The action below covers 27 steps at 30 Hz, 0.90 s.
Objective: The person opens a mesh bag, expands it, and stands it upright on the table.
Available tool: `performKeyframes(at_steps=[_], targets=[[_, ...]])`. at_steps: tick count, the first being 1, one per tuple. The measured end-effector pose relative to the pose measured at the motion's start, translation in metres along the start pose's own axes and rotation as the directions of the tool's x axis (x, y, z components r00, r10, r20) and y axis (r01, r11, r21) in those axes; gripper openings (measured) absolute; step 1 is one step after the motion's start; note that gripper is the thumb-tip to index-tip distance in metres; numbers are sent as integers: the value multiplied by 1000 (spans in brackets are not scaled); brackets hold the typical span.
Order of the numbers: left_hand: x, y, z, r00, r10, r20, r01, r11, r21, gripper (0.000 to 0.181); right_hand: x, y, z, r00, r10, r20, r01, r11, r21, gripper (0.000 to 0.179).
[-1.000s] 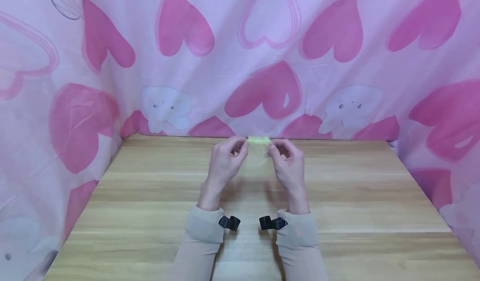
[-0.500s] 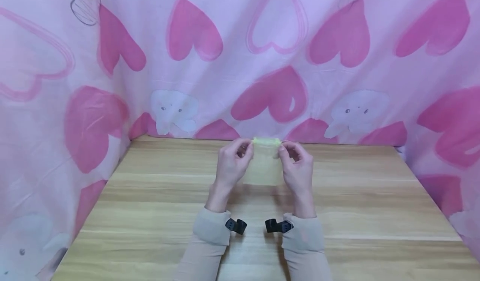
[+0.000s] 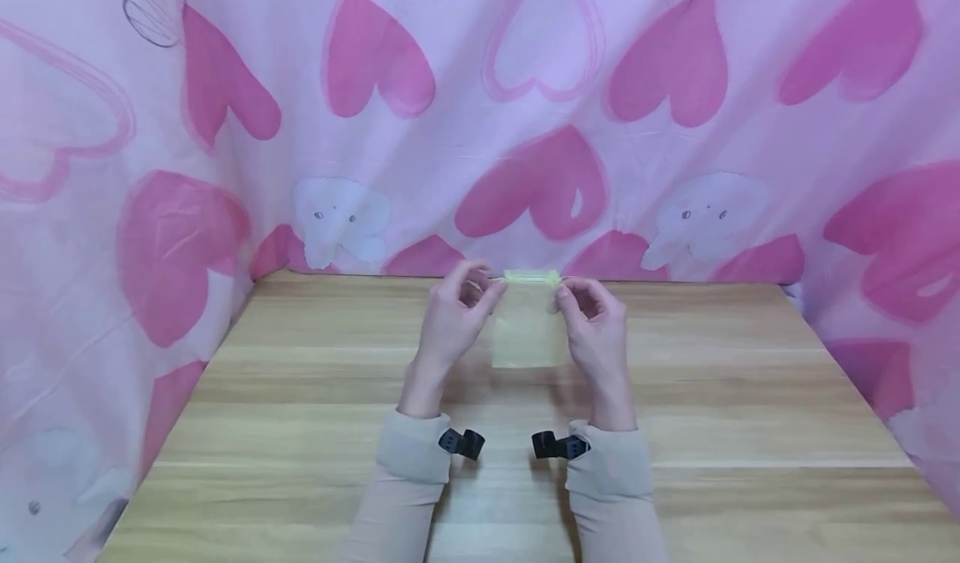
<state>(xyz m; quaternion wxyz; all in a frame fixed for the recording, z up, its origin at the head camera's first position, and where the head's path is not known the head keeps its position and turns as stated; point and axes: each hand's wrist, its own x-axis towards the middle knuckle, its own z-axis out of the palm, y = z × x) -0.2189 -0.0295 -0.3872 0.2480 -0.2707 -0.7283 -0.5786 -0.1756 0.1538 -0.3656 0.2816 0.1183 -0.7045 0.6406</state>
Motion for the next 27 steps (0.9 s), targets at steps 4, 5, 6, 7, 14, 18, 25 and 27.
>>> performKeyframes(at_steps=[4, 5, 6, 7, 14, 18, 25, 27], targets=[[2, -1, -5, 997, -15, 79, 10, 998, 58, 42, 2, -1, -2, 1000, -8, 22, 8, 1000, 27, 9], [3, -1, -5, 995, -17, 100, 10, 997, 75, 44, 2, -1, -2, 1000, -10, 26, 9, 999, 39, 9], [3, -1, -6, 993, -20, 118, 9, 996, 92, 45, 2, -1, -1, 999, -13, 31, 11, 999, 45, 9], [4, 0, -6, 991, -26, 131, 12, 995, 101, 45, 2, -2, -1, 999, -15, 39, 13, 998, 54, 9], [1, 1, -4, 987, -72, 145, 62, 995, 71, 40, 1, -1, 2, 996, 9, 89, -16, 996, 84, 10], [-1, -1, -1, 986, -51, 158, 45, 998, 37, 39, 0, -1, 2, 996, 34, 81, -41, 995, 90, 11], [0, 1, 0, 980, -8, 201, 13, 1000, -23, 41, 0, -1, 1, 995, 72, 74, -78, 994, 76, 12], [1, 2, -1, 975, -15, 221, 17, 1000, -7, 35, 1, -2, 0, 994, 82, 74, -88, 994, 70, 11]])
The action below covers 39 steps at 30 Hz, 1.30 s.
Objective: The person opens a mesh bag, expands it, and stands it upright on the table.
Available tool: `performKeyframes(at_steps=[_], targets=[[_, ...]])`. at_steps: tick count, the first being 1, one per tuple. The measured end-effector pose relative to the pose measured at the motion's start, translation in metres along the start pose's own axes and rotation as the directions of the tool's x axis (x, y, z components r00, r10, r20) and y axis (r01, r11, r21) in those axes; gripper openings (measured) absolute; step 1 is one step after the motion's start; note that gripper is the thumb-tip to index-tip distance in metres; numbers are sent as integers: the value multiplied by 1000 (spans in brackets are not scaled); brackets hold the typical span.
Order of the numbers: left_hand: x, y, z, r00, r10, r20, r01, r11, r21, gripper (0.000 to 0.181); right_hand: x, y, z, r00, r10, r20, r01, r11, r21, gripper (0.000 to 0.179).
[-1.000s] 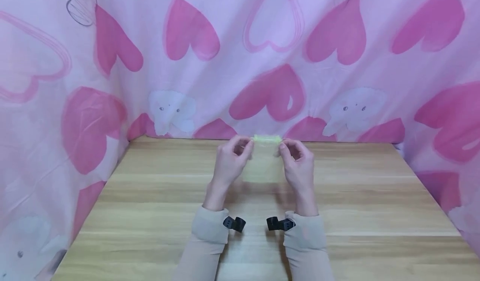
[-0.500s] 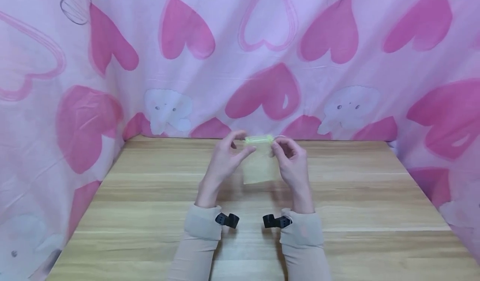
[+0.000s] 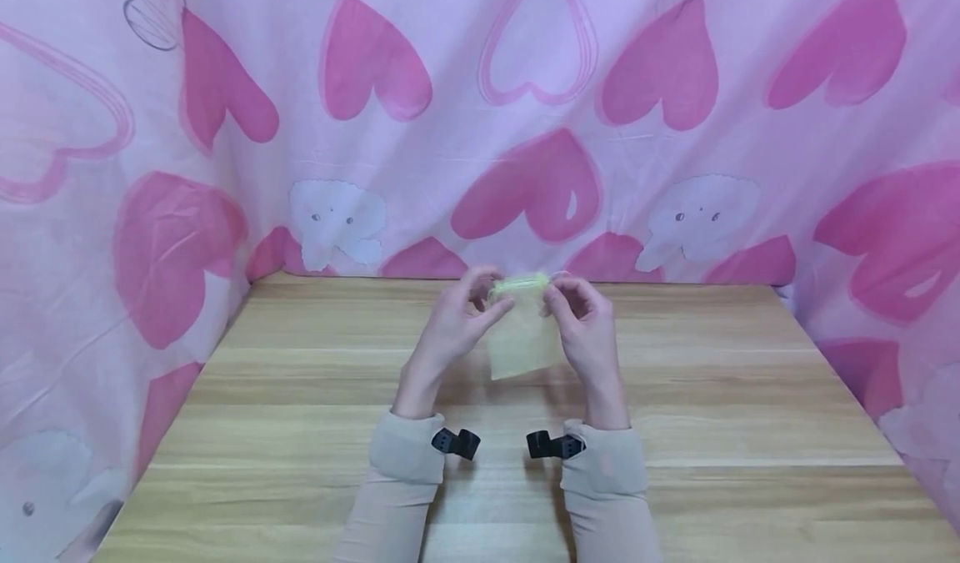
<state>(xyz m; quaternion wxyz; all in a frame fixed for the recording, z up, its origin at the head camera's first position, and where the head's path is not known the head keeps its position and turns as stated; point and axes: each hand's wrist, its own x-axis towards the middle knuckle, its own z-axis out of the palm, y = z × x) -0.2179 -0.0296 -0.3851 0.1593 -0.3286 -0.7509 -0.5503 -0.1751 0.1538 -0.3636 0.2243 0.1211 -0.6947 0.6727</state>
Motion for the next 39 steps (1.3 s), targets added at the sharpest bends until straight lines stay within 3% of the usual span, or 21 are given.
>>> performKeyframes(at_steps=[4, 7, 12, 14, 19, 22, 28, 34, 39], targets=[[0, 2, -1, 999, -32, 44, 30, 999, 31, 17, 0, -1, 0, 1000, 21, -12, -21, 999, -26, 13], [-1, 3, -2, 996, -53, 77, 49, 998, 50, 11, 0, -3, -1, 1000, -4, 1, 4, 993, -116, 24], [-1, 4, -4, 988, -75, 135, 62, 994, 95, 10, -2, -9, -8, 987, -82, 139, 116, 960, -255, 61], [-1, 5, -5, 982, -90, 165, 73, 991, 108, 11, -2, -11, -11, 977, -72, 201, 125, 956, -266, 64], [-3, 8, -6, 954, -158, 256, 144, 987, 73, 10, -4, -16, -12, 949, 42, 311, 44, 963, -265, 50], [-4, 10, -6, 933, -193, 305, 191, 981, 38, 8, -3, -3, -14, 931, 100, 352, -14, 971, -240, 44], [-3, 11, -6, 910, -253, 329, 277, 961, -27, 14, -1, 17, -20, 887, 137, 442, -81, 986, -143, 35], [-4, 12, -6, 903, -284, 323, 321, 945, -68, 26, -3, 21, -21, 836, 140, 531, -110, 990, -88, 25], [-3, 12, -4, 910, -268, 316, 307, 949, -77, 29, -4, 21, -21, 816, 154, 557, -109, 987, -115, 16]])
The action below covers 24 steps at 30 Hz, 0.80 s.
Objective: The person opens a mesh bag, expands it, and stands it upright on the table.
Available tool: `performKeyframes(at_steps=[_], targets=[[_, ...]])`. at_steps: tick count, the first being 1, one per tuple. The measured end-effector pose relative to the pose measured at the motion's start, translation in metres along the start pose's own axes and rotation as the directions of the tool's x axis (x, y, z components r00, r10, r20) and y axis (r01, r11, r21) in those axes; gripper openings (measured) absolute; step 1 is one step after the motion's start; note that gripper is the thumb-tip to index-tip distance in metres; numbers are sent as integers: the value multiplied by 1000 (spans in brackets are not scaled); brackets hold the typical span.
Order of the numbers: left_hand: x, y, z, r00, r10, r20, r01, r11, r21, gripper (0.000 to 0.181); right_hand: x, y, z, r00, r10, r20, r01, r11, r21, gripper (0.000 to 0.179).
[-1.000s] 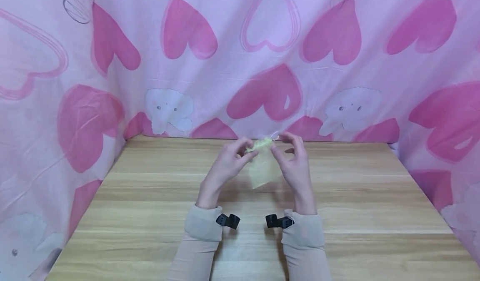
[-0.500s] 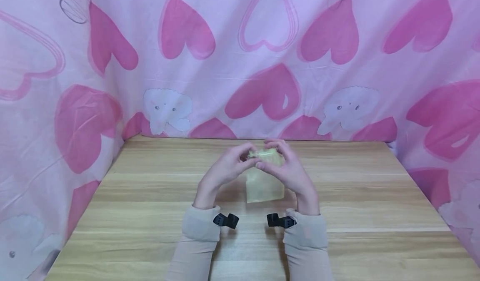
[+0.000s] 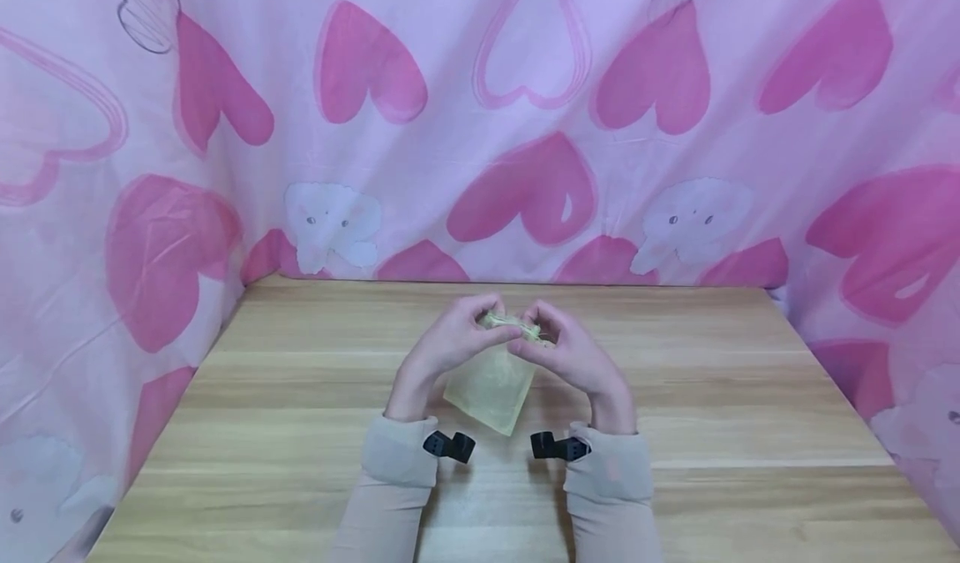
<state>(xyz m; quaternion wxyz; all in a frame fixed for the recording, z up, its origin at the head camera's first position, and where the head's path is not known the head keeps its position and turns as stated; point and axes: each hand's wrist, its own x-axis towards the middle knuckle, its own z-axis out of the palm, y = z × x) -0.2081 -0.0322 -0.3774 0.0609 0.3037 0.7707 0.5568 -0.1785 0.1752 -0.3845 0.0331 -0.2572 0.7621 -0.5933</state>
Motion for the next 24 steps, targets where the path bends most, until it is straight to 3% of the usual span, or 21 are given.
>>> performKeyframes(at_steps=[4, 11, 19, 24], targets=[[-1, -3, 1, 1000, 2, 11, -2, 1000, -14, 30, -2, 1, 2, 1000, 10, 13, -11, 1000, 13, 15], [-3, -6, -6, 1000, -13, -9, 12, 996, -85, 40, -5, 4, -2, 995, 83, -46, -85, 996, -29, 21], [-2, -7, -12, 995, 59, 80, -53, 995, -79, 20, -6, 0, -5, 988, 126, -85, -127, 992, -9, 27], [-3, -7, -13, 996, 52, 76, -45, 995, -90, 17, 0, 0, 0, 997, 61, -37, -61, 998, -20, 29]])
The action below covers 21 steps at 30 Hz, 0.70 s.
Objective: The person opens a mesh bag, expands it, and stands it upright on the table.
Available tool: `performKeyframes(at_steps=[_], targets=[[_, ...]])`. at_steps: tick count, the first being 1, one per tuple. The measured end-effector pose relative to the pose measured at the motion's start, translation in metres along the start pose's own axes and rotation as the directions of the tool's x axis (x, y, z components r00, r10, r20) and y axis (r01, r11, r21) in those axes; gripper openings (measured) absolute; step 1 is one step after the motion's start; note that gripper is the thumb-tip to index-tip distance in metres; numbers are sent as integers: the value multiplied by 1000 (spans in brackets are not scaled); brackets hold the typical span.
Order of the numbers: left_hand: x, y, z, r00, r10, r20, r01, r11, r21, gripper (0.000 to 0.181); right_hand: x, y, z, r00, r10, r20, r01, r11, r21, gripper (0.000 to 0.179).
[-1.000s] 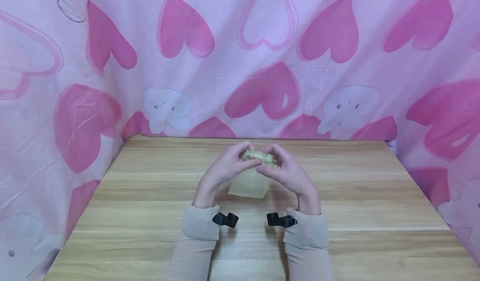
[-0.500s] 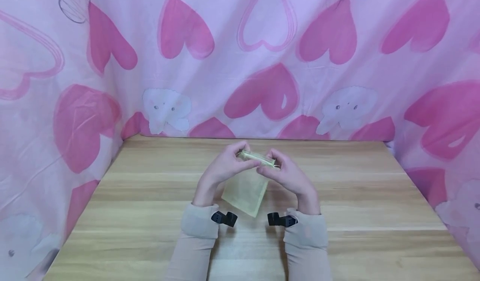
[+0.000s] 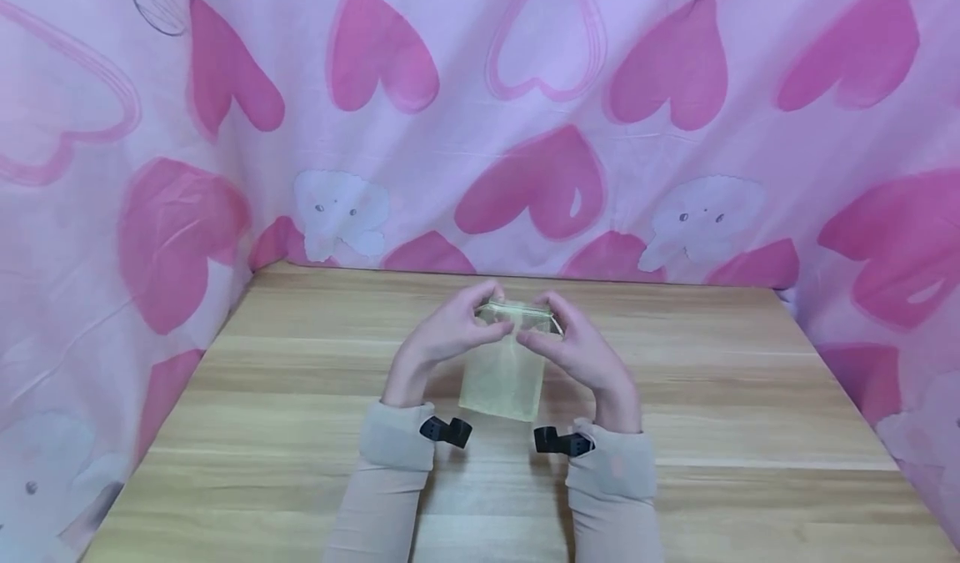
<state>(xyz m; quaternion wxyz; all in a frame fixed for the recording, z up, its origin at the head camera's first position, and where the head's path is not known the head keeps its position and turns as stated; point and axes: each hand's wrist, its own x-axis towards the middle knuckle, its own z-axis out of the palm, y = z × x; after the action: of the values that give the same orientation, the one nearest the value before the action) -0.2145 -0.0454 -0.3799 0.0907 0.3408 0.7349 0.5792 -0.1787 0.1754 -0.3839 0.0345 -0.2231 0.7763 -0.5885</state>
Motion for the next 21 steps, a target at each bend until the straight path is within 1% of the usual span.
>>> performKeyframes(at_steps=[2, 6, 9, 14, 19, 21], targets=[[0, 1, 1, 1000, -2, -28, 2, 1000, 16, 16, 1, 1, 1, 1000, -19, 1, 19, 1000, -22, 25], [1, 1, 3, 996, -15, -91, 17, 1000, 21, 19, 1, 2, 1, 999, 17, -51, -19, 999, -41, 15], [2, 0, 4, 994, -19, -110, 21, 1000, 17, 23, 1, 1, -1, 996, 21, -86, -23, 999, -24, 16], [4, -3, 4, 994, -17, -108, 19, 1000, 17, 31, 0, 6, -5, 995, 1, -98, -2, 1000, -12, 18], [4, -5, 4, 995, -22, -95, 25, 999, 30, 28, -1, 6, -7, 995, 15, -98, -16, 1000, -15, 17], [3, -6, 2, 995, -18, -94, 24, 998, 60, 26, -2, -1, -7, 995, 21, -95, -23, 1000, -20, 15]])
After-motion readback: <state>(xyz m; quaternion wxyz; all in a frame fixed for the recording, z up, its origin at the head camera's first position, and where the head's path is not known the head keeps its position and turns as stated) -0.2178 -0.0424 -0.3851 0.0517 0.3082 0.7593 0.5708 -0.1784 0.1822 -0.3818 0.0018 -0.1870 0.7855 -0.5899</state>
